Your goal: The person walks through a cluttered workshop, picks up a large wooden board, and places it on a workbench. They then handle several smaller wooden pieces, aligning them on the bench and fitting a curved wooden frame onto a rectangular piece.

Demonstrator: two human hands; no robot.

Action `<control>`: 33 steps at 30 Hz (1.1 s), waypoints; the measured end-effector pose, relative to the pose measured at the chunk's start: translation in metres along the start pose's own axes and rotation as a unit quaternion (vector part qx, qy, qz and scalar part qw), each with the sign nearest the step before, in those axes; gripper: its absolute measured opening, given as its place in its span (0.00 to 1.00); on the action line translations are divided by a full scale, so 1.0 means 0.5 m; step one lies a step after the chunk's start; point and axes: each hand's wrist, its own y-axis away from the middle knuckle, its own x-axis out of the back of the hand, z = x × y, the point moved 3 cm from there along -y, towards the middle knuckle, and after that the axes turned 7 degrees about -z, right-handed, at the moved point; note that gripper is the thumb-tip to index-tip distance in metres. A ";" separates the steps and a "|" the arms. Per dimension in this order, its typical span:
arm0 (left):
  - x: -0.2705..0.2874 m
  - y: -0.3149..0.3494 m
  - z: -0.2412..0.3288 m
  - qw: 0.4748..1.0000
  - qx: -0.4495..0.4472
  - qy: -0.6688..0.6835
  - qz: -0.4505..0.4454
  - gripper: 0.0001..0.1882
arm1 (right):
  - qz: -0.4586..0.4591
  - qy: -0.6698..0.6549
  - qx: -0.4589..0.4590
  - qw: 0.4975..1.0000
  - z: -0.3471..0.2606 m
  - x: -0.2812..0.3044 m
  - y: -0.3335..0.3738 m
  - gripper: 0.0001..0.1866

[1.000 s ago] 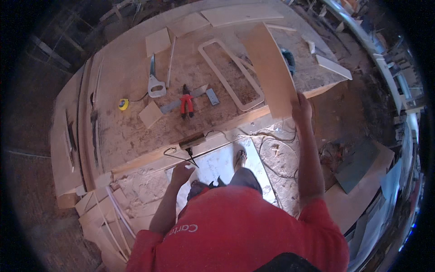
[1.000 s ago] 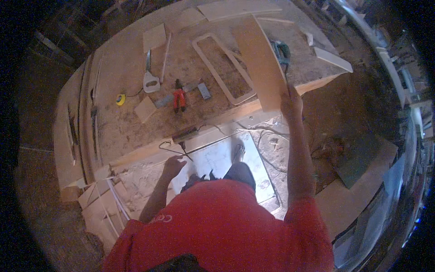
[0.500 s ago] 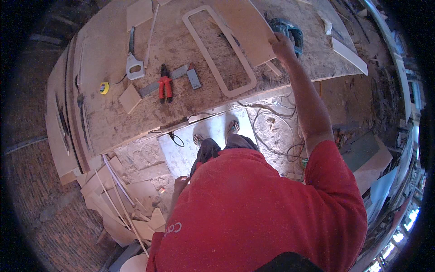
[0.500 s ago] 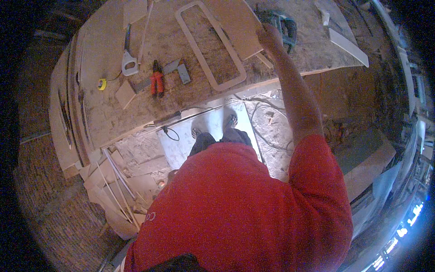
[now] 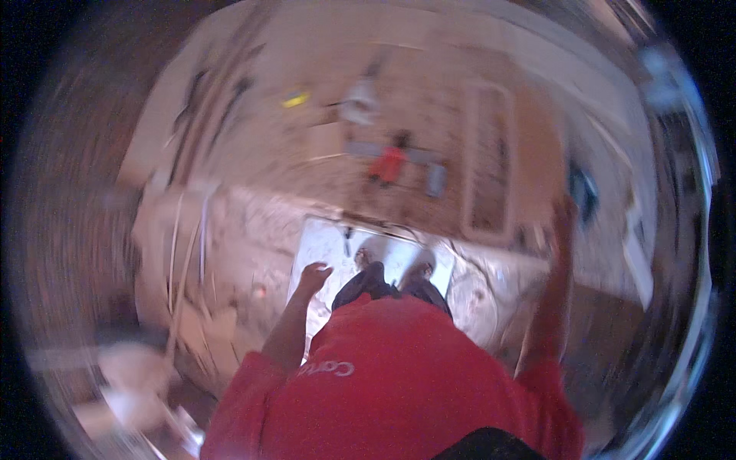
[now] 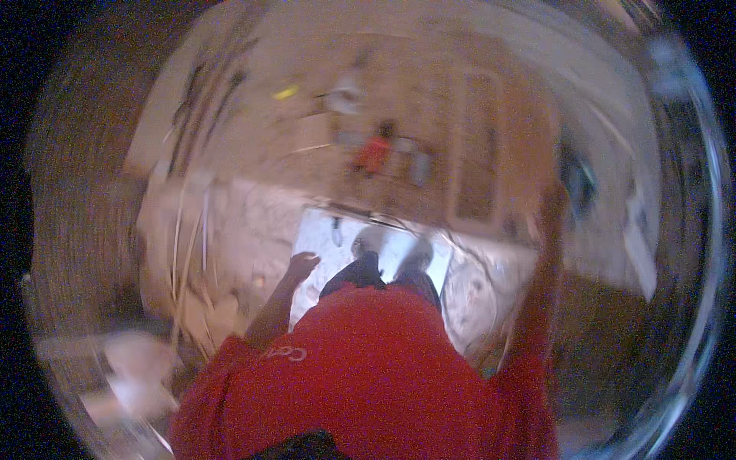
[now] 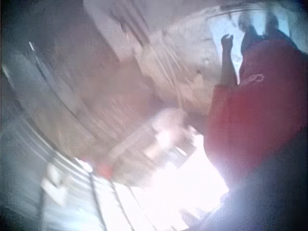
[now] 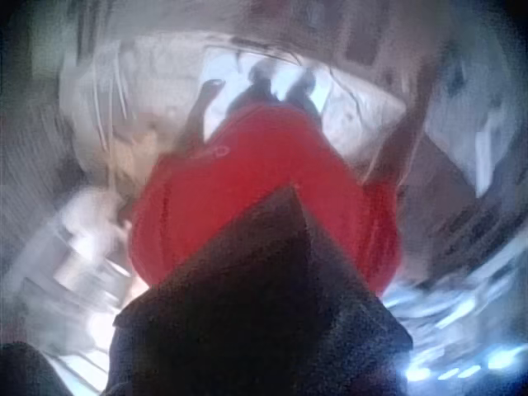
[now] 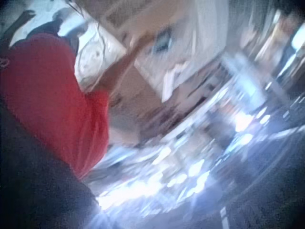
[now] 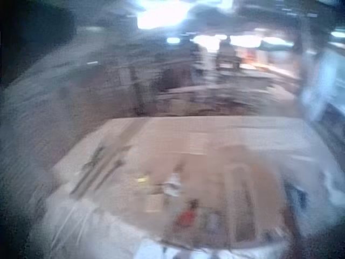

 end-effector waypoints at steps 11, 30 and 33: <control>-0.325 0.287 -0.132 0.946 0.285 0.129 -0.080 0.33 | -0.233 0.169 0.143 0.947 -0.280 -0.344 0.143 0.26; -0.144 0.731 -0.669 0.796 0.424 0.393 0.182 0.26 | -0.458 0.515 0.316 0.652 -0.290 -1.095 0.600 0.16; -0.106 0.842 -0.758 0.749 0.474 0.383 0.259 0.25 | -0.461 0.595 0.232 0.616 -0.265 -1.180 0.650 0.15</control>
